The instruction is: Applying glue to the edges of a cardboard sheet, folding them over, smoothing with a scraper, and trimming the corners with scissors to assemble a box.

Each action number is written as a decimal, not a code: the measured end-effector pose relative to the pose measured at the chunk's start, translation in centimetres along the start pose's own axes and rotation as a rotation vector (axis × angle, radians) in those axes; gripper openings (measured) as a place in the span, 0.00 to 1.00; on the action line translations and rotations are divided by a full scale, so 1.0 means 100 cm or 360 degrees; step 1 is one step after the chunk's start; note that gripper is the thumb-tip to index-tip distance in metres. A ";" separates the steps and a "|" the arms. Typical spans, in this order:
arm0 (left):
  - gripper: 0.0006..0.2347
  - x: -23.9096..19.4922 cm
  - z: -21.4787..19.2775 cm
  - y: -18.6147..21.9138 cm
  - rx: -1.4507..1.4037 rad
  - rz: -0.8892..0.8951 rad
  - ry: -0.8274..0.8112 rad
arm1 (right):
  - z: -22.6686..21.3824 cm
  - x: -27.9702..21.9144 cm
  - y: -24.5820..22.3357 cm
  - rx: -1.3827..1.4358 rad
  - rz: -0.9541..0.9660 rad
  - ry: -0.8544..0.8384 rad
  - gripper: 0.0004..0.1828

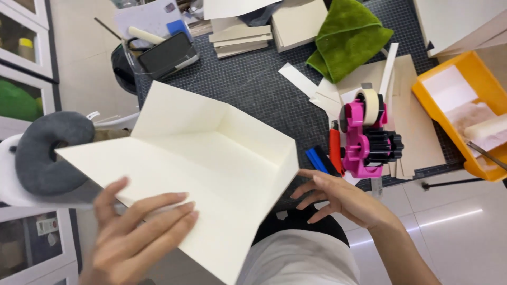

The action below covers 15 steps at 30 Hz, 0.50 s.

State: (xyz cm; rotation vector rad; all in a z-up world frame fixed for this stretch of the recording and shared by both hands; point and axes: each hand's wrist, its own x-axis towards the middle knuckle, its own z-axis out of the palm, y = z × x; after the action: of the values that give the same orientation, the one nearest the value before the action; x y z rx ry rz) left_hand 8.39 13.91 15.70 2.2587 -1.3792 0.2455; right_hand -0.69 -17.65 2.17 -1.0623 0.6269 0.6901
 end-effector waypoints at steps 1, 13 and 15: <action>0.35 0.003 -0.002 -0.005 0.0011 0.0086 -0.0013 | -0.009 0.000 0.009 0.0048 -0.0134 0.0025 0.41; 0.27 0.014 0.005 0.005 0.0096 -0.0196 0.0073 | -0.047 0.003 0.022 -0.0038 -0.0164 0.0674 0.28; 0.24 0.005 0.004 -0.001 0.0142 -0.0162 0.0063 | -0.050 0.013 0.031 -0.0106 -0.0168 0.0643 0.27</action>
State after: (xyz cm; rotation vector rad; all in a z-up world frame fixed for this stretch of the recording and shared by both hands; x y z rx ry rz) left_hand 8.66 13.35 15.47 2.3756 -1.2521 0.3218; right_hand -2.87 -21.04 -2.31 -1.3009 0.8912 0.4069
